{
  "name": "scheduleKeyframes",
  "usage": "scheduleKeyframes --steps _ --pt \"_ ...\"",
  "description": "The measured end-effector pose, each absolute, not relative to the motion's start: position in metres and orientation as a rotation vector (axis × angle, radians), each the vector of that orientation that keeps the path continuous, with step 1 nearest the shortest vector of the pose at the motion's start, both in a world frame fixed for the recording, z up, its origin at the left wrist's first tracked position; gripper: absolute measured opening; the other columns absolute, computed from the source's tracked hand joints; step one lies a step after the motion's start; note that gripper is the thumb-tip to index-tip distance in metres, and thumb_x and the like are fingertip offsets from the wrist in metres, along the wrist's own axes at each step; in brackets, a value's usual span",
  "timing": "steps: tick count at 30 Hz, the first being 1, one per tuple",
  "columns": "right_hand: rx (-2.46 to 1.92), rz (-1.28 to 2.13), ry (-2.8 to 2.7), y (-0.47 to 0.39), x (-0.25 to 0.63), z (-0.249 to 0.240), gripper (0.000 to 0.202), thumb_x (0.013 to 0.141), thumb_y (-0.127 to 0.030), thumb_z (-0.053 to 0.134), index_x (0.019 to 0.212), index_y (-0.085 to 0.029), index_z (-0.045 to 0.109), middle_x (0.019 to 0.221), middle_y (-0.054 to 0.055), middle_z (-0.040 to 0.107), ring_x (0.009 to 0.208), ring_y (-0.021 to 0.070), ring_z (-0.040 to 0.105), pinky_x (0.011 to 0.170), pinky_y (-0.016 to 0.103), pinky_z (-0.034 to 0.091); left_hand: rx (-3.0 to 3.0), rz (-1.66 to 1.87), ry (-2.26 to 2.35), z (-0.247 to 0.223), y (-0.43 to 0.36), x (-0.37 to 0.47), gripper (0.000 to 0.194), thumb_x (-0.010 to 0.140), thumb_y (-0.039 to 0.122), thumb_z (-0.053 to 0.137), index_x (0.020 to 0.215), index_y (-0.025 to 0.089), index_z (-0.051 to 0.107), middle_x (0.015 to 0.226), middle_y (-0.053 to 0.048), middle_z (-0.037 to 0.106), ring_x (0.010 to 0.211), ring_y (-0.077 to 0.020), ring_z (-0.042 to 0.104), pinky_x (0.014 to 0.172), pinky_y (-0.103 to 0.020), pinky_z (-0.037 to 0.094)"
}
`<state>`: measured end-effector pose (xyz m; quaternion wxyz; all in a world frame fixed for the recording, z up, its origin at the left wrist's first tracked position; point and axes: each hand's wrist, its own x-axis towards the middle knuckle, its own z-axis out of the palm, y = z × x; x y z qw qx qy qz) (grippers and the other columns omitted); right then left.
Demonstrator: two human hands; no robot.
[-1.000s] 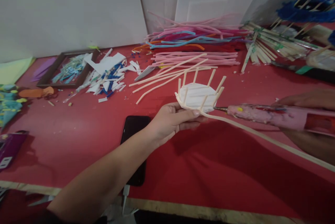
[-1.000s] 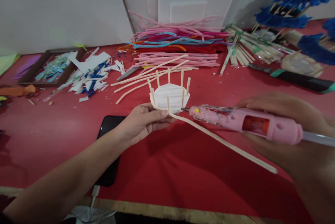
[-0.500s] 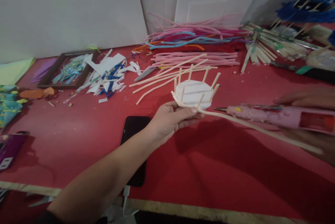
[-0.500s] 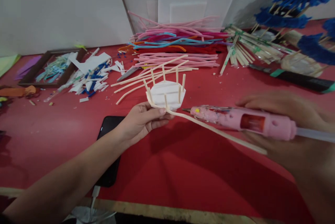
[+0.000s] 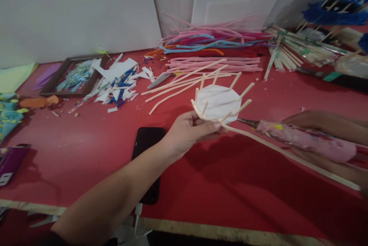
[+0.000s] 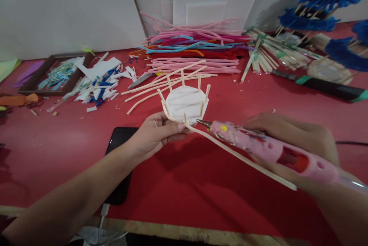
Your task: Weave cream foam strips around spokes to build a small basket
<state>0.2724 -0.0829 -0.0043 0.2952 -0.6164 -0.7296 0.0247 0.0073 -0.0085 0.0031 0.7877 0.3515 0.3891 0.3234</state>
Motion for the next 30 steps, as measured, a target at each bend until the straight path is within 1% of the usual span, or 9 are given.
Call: scheduleKeyframes --steps 2,4,7,12,15,19,22,26,30 --pt "-1.546 0.168 -1.955 -0.081 0.264 0.003 0.034 0.087 -0.062 0.052 0.089 -0.032 0.067 0.085 0.005 0.073 0.069 0.0225 0.068 0.062 0.035 0.054 0.766 0.686 0.841 0.004 -0.009 0.007 0.039 0.058 0.032 0.094 0.088 0.013 0.076 0.081 -0.009 0.080 0.085 -0.0225 0.077 0.084 -0.035 0.060" --pt "-1.470 0.239 -1.976 -0.080 0.258 0.011 0.022 0.091 -0.051 0.054 0.090 -0.032 0.064 0.084 0.003 0.072 0.067 0.0195 0.066 0.063 0.033 0.052 0.758 0.694 0.838 0.004 -0.009 0.008 0.040 0.057 0.031 0.095 0.088 0.014 0.076 0.082 -0.008 0.080 0.082 -0.0212 0.077 0.083 -0.034 0.061" --pt "-1.447 0.279 -2.011 -0.080 0.255 0.017 0.013 0.093 -0.042 0.054 0.091 -0.031 0.062 0.083 0.001 0.071 0.065 0.0174 0.064 0.061 0.032 0.049 0.747 0.710 0.816 0.004 -0.009 0.008 0.038 0.057 0.030 0.095 0.086 0.014 0.076 0.081 -0.006 0.079 0.080 -0.0189 0.077 0.081 -0.032 0.061" --pt "-1.450 0.326 -2.003 -0.080 0.257 0.017 0.008 0.091 -0.038 0.057 0.088 -0.031 0.061 0.078 -0.001 0.068 0.061 0.0163 0.062 0.059 0.030 0.047 0.739 0.709 0.835 0.005 -0.009 0.009 0.040 0.054 0.032 0.096 0.084 0.014 0.076 0.081 -0.006 0.079 0.080 -0.0200 0.077 0.084 -0.035 0.061" --pt "-1.500 0.324 -1.983 -0.080 0.254 0.019 0.008 0.089 -0.036 0.056 0.085 -0.031 0.061 0.075 -0.001 0.068 0.059 0.0166 0.061 0.057 0.031 0.046 0.727 0.714 0.845 0.006 -0.009 0.009 0.039 0.054 0.029 0.096 0.084 0.014 0.076 0.084 -0.007 0.080 0.081 -0.0207 0.077 0.085 -0.037 0.061" --pt "-1.531 0.309 -1.995 -0.080 0.254 0.021 0.011 0.090 -0.038 0.054 0.084 -0.030 0.060 0.074 0.000 0.068 0.059 0.0171 0.060 0.057 0.032 0.046 0.725 0.716 0.855 0.005 -0.010 0.009 0.040 0.054 0.027 0.095 0.087 0.014 0.076 0.087 -0.008 0.080 0.083 -0.0219 0.077 0.086 -0.037 0.061" --pt "-1.495 0.298 -2.037 -0.079 0.257 0.019 0.009 0.091 -0.037 0.055 0.085 -0.030 0.059 0.074 0.000 0.067 0.059 0.0167 0.060 0.057 0.031 0.045 0.727 0.715 0.855 0.005 -0.009 0.010 0.042 0.052 0.026 0.096 0.087 0.014 0.076 0.085 -0.007 0.080 0.081 -0.0203 0.077 0.083 -0.035 0.061" --pt "-1.446 0.282 -2.078 -0.080 0.259 0.017 0.006 0.092 -0.035 0.056 0.088 -0.030 0.057 0.075 -0.002 0.065 0.059 0.0156 0.058 0.057 0.031 0.044 0.705 0.724 0.837 0.005 -0.009 0.010 0.039 0.052 0.024 0.096 0.083 0.014 0.076 0.079 -0.003 0.078 0.073 -0.0154 0.075 0.078 -0.031 0.061" --pt "-1.476 0.260 -2.073 -0.082 0.256 0.019 0.008 0.093 -0.035 0.053 0.087 -0.030 0.055 0.073 -0.002 0.063 0.058 0.0156 0.056 0.056 0.032 0.042 0.699 0.732 0.840 0.004 -0.010 0.010 0.036 0.055 0.022 0.095 0.084 0.014 0.076 0.081 -0.003 0.078 0.075 -0.0153 0.074 0.080 -0.032 0.061"
